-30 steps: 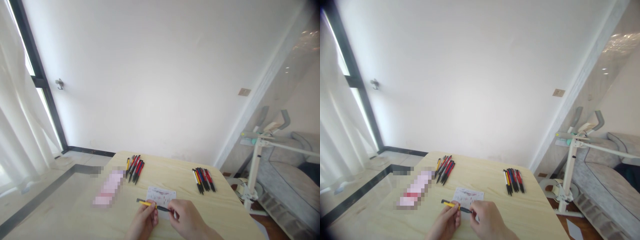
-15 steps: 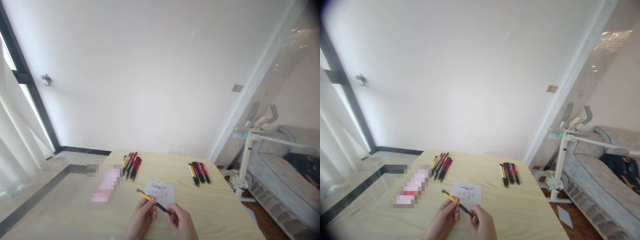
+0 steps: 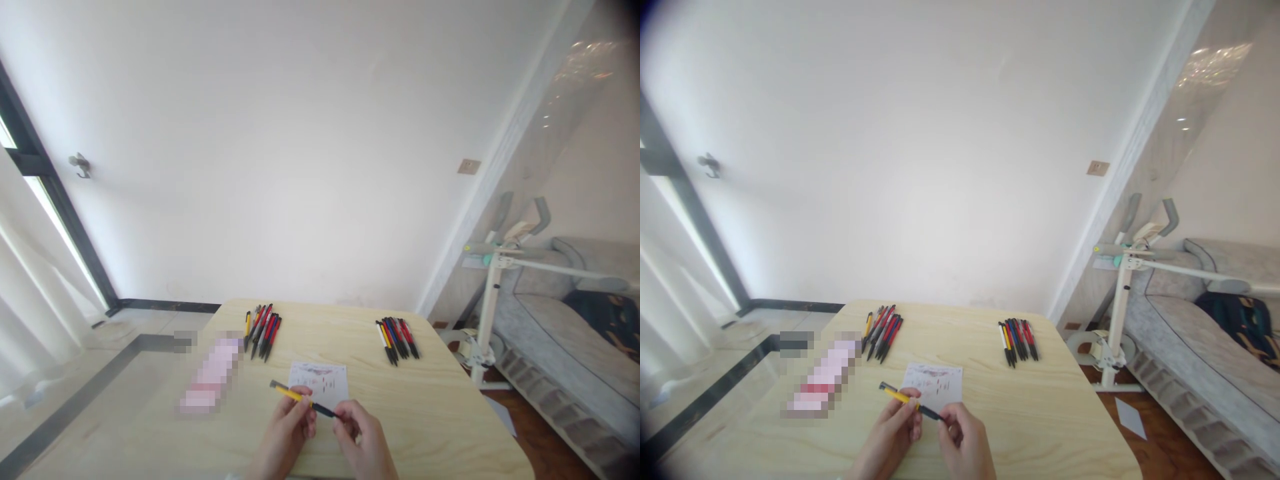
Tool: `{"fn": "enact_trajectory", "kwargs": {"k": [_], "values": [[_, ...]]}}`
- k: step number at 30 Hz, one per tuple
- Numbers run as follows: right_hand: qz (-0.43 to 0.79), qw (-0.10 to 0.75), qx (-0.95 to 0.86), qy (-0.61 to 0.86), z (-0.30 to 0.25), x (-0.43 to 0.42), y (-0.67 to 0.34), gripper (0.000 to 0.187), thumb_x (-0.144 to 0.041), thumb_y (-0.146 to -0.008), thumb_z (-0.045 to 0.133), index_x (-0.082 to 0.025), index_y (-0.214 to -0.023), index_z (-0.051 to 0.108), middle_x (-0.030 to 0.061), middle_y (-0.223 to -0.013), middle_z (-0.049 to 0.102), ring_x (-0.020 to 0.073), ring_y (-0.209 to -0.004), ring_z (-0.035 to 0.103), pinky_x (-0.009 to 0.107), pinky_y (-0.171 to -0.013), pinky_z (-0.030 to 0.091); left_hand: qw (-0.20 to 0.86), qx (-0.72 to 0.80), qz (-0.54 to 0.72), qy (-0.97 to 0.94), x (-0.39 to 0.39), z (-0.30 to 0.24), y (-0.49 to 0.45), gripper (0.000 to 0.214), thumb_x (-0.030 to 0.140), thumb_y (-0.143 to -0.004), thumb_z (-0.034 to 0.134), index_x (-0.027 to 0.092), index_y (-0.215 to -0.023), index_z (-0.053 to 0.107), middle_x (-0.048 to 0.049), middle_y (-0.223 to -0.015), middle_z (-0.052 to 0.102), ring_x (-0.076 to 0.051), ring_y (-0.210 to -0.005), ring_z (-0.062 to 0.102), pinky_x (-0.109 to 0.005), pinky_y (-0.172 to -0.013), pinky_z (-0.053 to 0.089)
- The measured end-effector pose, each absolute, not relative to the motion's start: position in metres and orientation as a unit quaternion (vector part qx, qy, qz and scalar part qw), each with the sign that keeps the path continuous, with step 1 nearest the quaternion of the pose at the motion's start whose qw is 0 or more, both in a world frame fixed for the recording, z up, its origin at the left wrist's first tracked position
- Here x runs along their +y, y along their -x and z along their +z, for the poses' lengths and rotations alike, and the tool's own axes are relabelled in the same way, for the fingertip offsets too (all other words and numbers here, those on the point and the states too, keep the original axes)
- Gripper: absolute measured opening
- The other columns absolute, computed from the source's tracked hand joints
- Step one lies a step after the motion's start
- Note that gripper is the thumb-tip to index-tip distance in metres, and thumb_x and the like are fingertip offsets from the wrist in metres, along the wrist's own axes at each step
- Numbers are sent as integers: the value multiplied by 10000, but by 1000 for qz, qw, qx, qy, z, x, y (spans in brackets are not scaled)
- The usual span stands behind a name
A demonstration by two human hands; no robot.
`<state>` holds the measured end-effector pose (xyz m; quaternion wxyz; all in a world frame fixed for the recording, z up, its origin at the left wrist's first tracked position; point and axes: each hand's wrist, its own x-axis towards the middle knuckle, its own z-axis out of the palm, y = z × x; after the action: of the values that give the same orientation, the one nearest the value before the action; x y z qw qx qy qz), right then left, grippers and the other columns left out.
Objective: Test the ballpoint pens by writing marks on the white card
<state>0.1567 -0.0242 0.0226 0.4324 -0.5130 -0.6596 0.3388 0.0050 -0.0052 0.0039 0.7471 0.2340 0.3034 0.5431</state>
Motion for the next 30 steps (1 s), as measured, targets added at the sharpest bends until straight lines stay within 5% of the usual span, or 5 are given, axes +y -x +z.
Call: {"fn": "enact_trajectory", "kwargs": {"k": [6, 12, 18, 30], "values": [[388, 450, -626, 505, 15, -22, -163, 257, -404, -800, 469, -162, -797, 553, 13, -626, 550, 115, -502, 484, 193, -435, 380, 712, 313, 556, -294, -5, 0, -12, 262, 409, -777, 522, 154, -832, 546, 7, -538, 567, -97, -463, 483, -215, -451, 328], [425, 471, -596, 493, 18, -23, -168, 268, -422, -787, 500, -160, -809, 555, 24, -655, 557, 133, -557, 523, 208, -454, 415, 713, 337, 534, -304, -4, -3, -14, 409, 503, -727, 525, 160, -510, 483, 3, -446, 518, -94, -376, 427, -226, -396, 267], [461, 460, -587, 481, 27, -25, -167, 263, -420, -781, 511, -162, -816, 545, 19, -653, 548, 134, -562, 529, 213, -446, 420, 714, 336, 535, -303, -7, -2, -11, 503, 561, -724, 483, 188, -400, 392, 10, -406, 453, -92, -366, 391, -246, -416, 245], [455, 452, -598, 481, 25, -25, -169, 279, -430, -793, 491, -162, -850, 540, 13, -660, 551, 115, -525, 508, 209, -445, 411, 718, 320, 539, -304, -12, 3, -10, 431, 363, -761, 508, 202, -385, 372, 27, -400, 382, -108, -433, 393, -260, -468, 268]]}}
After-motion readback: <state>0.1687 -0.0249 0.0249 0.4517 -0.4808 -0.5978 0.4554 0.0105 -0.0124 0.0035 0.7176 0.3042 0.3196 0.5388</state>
